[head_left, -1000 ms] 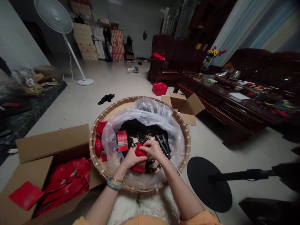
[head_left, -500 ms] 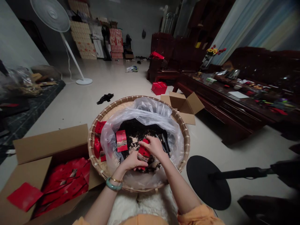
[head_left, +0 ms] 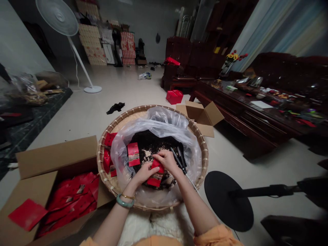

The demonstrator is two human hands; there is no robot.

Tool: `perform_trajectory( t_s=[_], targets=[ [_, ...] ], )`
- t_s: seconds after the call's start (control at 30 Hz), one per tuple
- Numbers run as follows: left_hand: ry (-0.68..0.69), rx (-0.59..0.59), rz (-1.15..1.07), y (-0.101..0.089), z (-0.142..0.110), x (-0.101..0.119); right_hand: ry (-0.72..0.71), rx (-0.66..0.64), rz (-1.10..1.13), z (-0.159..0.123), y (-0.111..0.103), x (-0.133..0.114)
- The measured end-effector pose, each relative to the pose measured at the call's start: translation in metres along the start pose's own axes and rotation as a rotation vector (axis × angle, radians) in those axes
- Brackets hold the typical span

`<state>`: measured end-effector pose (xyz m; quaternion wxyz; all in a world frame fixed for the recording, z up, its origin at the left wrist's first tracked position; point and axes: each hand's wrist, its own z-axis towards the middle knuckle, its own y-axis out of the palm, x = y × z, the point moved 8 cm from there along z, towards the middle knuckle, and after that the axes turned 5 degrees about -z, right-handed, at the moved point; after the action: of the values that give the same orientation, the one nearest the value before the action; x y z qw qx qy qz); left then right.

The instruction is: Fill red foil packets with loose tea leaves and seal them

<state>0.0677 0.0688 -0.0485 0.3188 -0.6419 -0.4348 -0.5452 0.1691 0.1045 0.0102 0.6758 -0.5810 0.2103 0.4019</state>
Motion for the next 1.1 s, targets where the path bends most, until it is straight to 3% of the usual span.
perform_trajectory(
  t_s=[0.23, 0.47, 0.53, 0.63, 0.8, 1.0, 1.1],
  targets=[
    [-0.013, 0.015, 0.026, 0.0, -0.001, -0.003, -0.103, 0.079, -0.023, -0.006, -0.005, -0.023],
    [0.148, 0.151, 0.137, -0.015, 0.001, 0.001, -0.168, 0.21, 0.16, -0.02, -0.039, -0.042],
    [0.191, 0.175, 0.191, -0.019, 0.002, 0.0, -0.207, 0.161, 0.093, -0.025, -0.043, -0.045],
    [0.251, 0.176, 0.255, -0.019, 0.001, 0.003, -0.257, -0.023, -0.061, -0.032, -0.04, -0.053],
    [0.337, 0.173, 0.355, -0.015, -0.004, 0.015, -0.215, -0.282, -0.235, -0.041, -0.028, -0.065],
    [0.342, 0.111, 0.306, -0.012, -0.006, 0.015, -0.218, -0.31, -0.325, -0.044, -0.021, -0.073],
    [0.28, 0.123, 0.231, -0.013, -0.005, 0.009, -0.252, -0.214, -0.226, -0.044, -0.028, -0.072]
  ],
)
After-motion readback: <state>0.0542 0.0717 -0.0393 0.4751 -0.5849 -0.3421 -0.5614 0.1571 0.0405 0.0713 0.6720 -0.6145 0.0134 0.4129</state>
